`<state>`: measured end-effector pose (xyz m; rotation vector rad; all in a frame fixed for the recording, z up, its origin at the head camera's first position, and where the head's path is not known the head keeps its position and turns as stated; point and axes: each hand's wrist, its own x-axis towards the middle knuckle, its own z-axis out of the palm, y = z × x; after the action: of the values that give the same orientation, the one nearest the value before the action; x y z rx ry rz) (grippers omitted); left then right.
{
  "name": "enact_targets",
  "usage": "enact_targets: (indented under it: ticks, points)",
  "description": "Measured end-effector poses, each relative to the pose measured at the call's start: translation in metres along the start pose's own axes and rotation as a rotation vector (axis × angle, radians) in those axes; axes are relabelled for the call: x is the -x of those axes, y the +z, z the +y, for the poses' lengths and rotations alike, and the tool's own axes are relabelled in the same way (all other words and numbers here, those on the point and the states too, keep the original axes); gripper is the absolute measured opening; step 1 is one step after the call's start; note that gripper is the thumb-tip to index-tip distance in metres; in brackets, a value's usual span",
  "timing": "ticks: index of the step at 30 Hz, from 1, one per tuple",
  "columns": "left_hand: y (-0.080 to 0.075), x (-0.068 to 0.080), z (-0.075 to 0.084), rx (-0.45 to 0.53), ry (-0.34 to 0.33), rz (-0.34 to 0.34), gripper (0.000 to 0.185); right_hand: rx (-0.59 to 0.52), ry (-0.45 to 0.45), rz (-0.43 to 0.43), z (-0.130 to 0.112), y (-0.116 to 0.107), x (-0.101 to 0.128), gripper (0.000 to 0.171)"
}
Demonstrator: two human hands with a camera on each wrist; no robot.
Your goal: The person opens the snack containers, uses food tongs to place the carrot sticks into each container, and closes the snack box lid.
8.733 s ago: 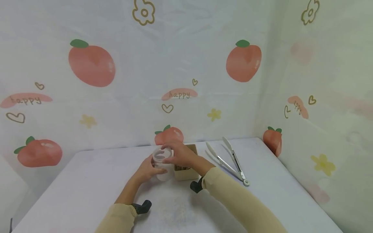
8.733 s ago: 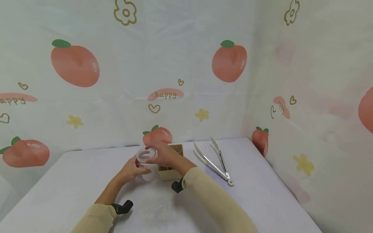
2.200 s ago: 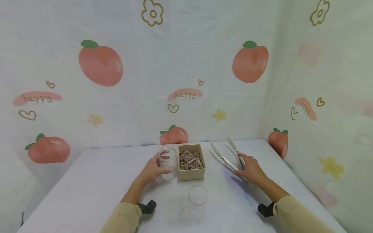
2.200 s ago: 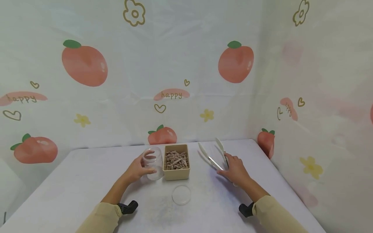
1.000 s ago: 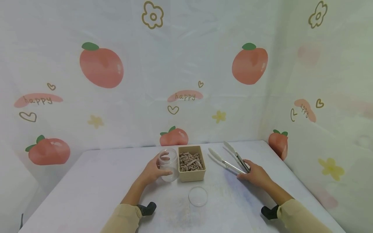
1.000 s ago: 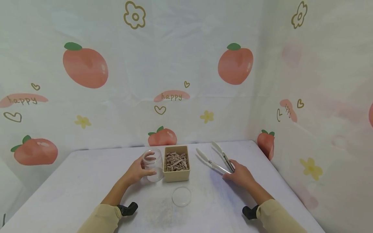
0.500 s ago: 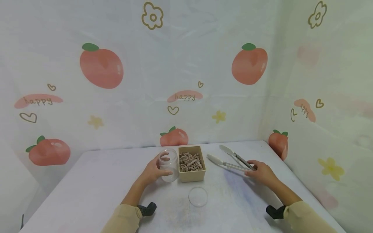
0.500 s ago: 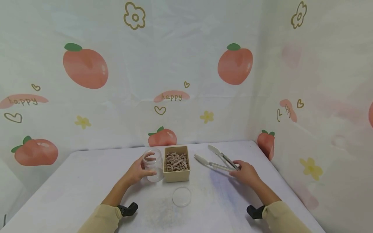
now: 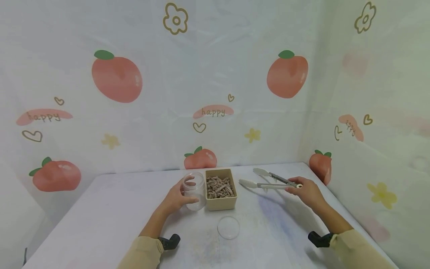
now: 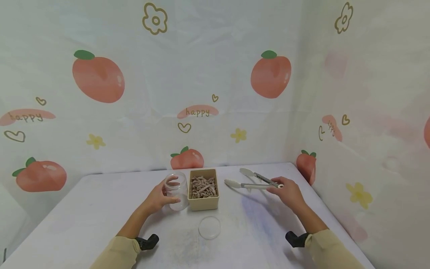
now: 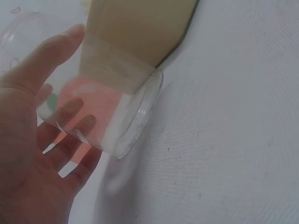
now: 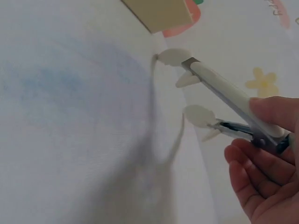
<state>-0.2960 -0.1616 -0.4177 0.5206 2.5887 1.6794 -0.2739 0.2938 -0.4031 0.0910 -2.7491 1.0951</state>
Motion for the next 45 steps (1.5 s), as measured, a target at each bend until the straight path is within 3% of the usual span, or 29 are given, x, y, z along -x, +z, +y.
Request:
enact_targets:
  ticks: [13,20,31,39,45]
  points:
    - [0.001,0.002,-0.004,-0.035,0.0,0.014,0.077,-0.025,-0.148,0.208,-0.011,0.001,-0.012,0.034]
    - [0.005,-0.012,-0.036,-0.025,-0.009,0.041,0.08,-0.056,-0.242,0.256,-0.021,-0.002,-0.012,0.031]
    - [0.003,-0.015,-0.039,-0.038,0.006,0.032,0.081,-0.159,-0.361,0.39,-0.044,-0.013,-0.021,0.029]
    - [0.001,-0.012,-0.028,-0.03,0.004,0.008,0.085,-0.318,-0.391,0.379,-0.101,-0.028,-0.003,0.027]
    - [0.001,-0.013,-0.027,-0.074,-0.02,0.036,0.091,-0.497,-0.429,0.318,-0.109,-0.024,-0.005,0.028]
